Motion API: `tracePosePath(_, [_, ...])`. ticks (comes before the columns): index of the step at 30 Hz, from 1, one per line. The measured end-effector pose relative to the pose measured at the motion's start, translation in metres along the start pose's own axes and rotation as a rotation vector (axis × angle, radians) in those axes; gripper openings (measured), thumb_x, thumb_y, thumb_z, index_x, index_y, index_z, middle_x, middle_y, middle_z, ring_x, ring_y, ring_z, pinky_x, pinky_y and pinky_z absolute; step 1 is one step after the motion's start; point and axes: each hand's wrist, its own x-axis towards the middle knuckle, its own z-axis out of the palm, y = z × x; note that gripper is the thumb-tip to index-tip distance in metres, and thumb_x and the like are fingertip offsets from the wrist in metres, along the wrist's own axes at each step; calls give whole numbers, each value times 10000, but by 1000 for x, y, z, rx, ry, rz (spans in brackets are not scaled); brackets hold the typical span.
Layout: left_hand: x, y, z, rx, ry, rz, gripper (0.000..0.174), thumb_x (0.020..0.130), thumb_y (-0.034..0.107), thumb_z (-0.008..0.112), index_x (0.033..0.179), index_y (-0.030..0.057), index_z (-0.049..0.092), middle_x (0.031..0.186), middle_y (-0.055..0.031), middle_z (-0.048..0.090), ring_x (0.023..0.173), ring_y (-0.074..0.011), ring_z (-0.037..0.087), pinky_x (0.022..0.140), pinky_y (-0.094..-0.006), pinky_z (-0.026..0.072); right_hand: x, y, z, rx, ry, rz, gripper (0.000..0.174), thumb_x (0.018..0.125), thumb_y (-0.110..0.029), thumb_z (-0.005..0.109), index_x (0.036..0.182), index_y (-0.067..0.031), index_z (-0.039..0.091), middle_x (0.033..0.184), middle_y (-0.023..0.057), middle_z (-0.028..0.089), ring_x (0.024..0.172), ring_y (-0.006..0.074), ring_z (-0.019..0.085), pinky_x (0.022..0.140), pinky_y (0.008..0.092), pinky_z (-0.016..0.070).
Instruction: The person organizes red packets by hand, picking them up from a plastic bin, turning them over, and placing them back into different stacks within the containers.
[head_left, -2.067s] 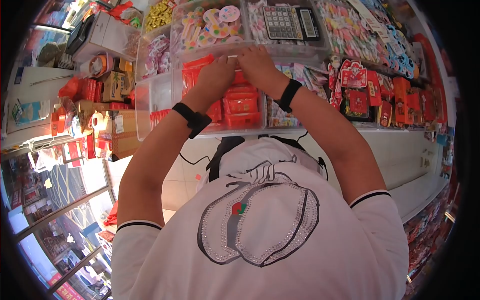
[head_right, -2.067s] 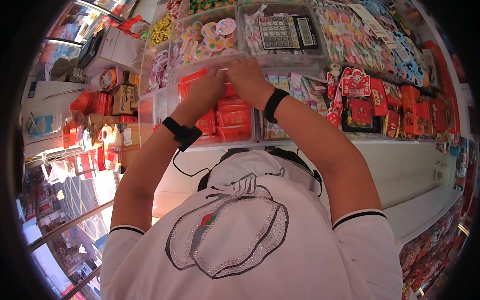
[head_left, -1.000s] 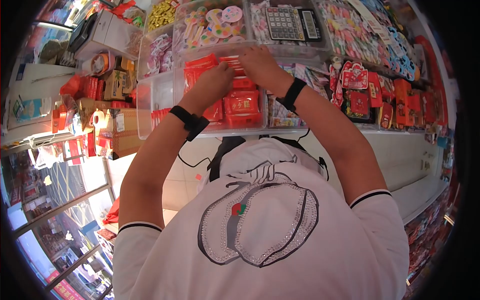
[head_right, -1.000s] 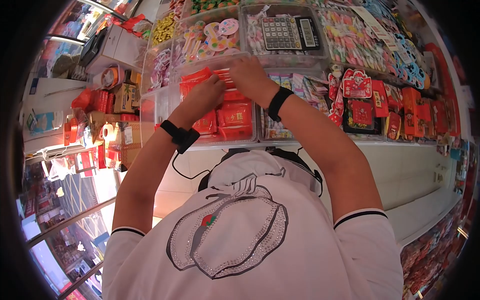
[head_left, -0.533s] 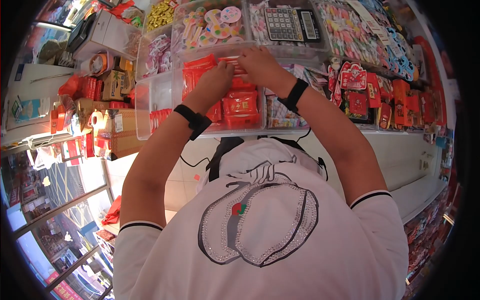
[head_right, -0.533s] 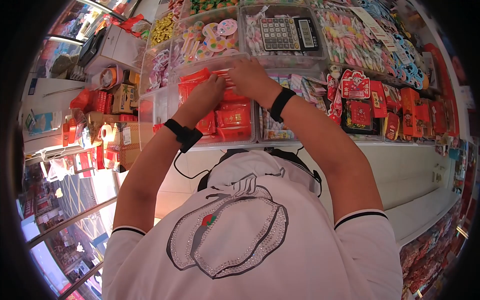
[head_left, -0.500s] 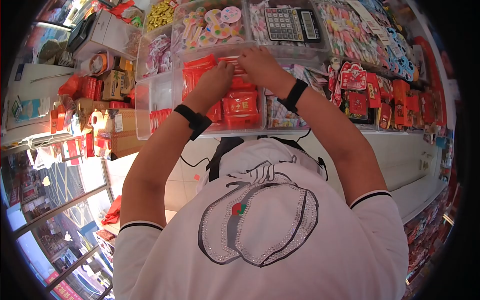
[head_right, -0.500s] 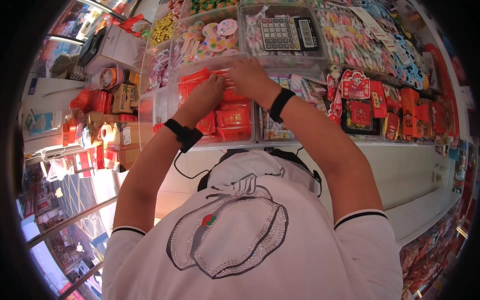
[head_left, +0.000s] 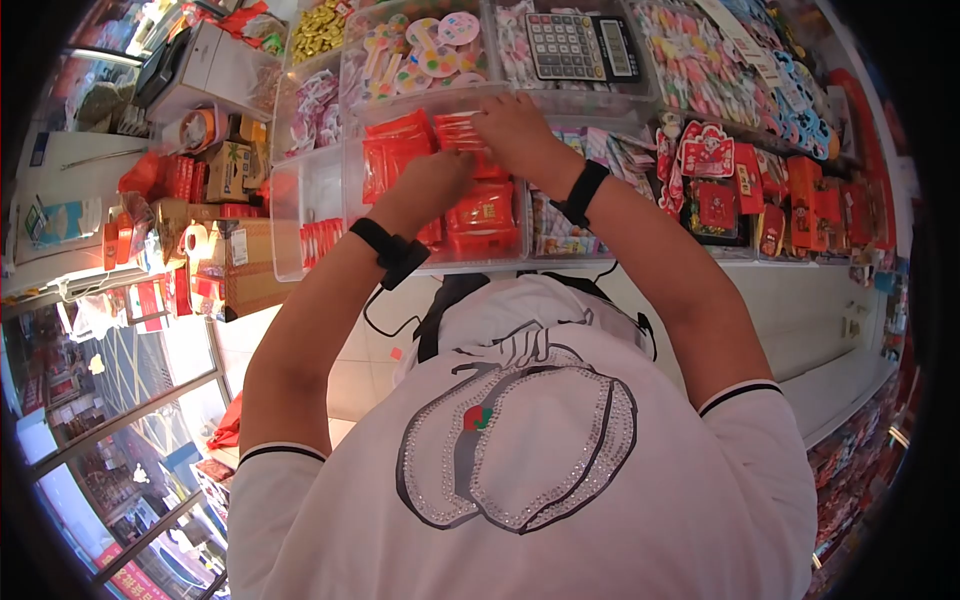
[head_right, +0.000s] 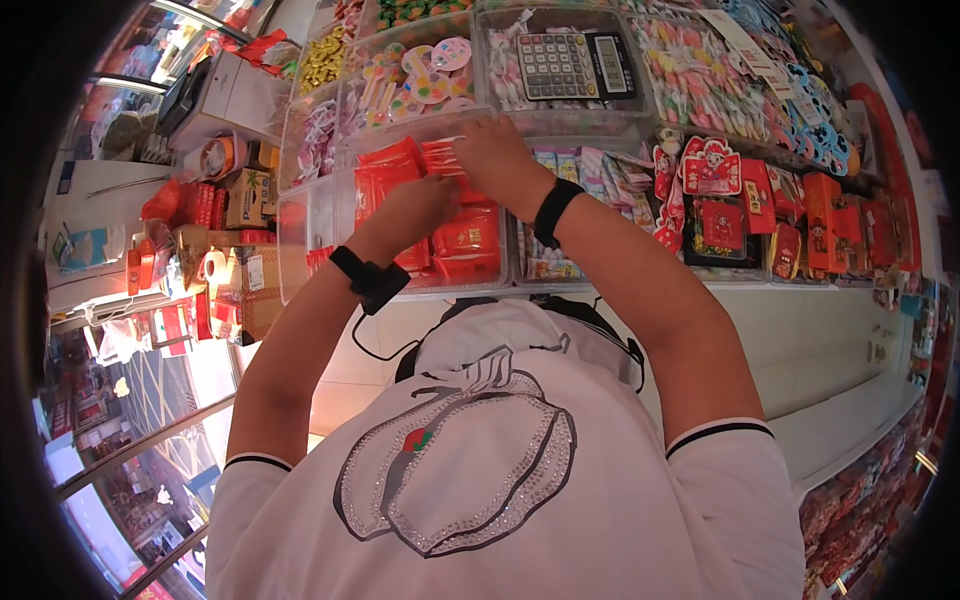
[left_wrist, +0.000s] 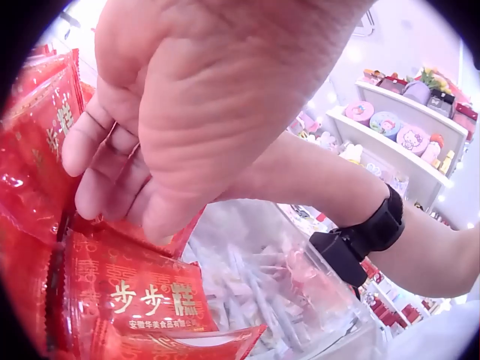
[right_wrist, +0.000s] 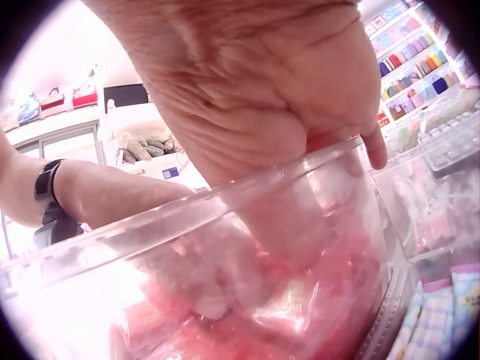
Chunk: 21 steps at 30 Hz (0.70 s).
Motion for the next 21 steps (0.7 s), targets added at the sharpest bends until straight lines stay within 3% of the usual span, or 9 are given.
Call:
tracePosePath(9, [8, -6, 27, 108, -100, -17, 215, 916, 216, 610, 1067, 69, 651, 1017, -124, 698, 959, -338, 690, 808, -465, 571, 0, 0, 3, -28, 20, -4, 149, 798, -105, 632, 916, -80, 719, 1016, 108, 665, 1029, 290, 624, 872, 458, 455])
tracePosePath(18, [0, 2, 0, -140, -210, -105, 196, 883, 173, 636, 1038, 58, 605, 983, -165, 696, 952, -382, 678, 813, -485, 524, -1, 0, 4, -21, 31, -7, 145, 802, -100, 628, 917, -78, 713, 1013, 109, 660, 1040, 294, 619, 875, 458, 450])
tracePosePath(21, [-4, -3, 2, -186, -176, -19, 191, 884, 153, 632, 1039, 45, 613, 965, -177, 697, 944, -388, 676, 813, -480, 520, -1, 0, 4, -14, 30, -4, 144, 798, -92, 632, 916, -79, 712, 1013, 112, 659, 1048, 297, 615, 878, 458, 448])
